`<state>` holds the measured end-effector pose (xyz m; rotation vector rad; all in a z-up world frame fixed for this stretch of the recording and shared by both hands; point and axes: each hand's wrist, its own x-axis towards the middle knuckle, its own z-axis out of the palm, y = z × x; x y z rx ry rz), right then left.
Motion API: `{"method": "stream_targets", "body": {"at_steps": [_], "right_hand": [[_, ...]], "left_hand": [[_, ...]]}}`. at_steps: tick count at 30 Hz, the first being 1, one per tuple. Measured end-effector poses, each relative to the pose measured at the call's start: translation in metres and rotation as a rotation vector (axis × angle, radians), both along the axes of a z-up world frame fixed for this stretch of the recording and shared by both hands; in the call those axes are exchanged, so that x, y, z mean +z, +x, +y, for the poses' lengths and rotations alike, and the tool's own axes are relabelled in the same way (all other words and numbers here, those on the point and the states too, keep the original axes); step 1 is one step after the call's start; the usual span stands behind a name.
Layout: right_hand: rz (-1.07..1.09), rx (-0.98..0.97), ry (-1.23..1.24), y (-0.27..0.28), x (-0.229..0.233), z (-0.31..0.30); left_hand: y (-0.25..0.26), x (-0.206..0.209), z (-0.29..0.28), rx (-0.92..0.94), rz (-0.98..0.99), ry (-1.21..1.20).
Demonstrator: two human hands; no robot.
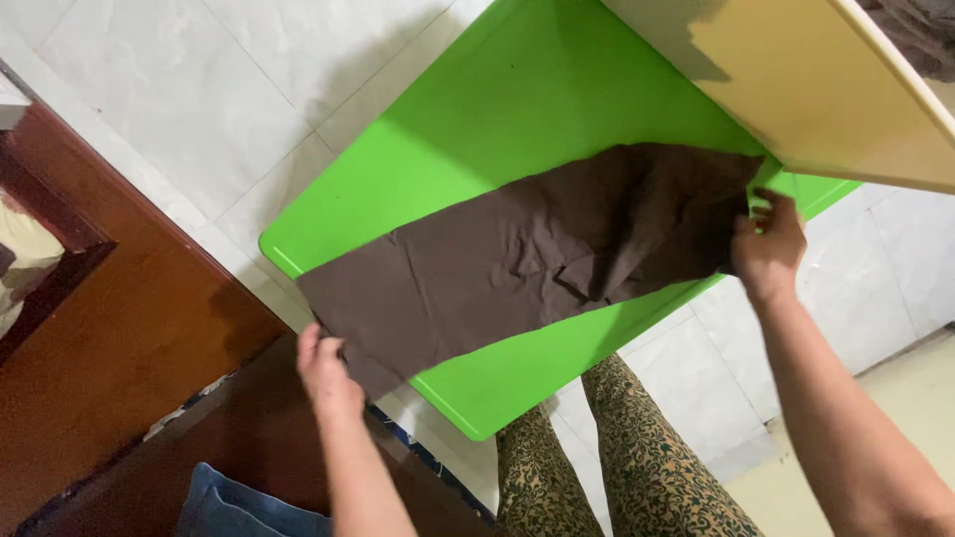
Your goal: Folding several shirts on a table and placing them into a plastic bin.
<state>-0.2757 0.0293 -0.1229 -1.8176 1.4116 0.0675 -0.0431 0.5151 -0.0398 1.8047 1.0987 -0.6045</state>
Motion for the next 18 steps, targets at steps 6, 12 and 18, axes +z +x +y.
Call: {"method": "stream_targets", "body": {"at_steps": [6,12,18], "right_hand": [[0.008,0.187,-0.255,0.077,0.054,0.062],[-0.124,-0.270,0.143,0.061,-0.005,0.060],[-0.126,0.243,-0.405,0.067,0.013,-0.003]], "left_hand": [[0.015,-0.043,-0.011,-0.276,-0.306,0.430],[-0.003,-0.081,-0.134,-0.795,-0.636,0.636],[-0.011,-0.114,-0.160,-0.966,-0.356,1.004]]}}
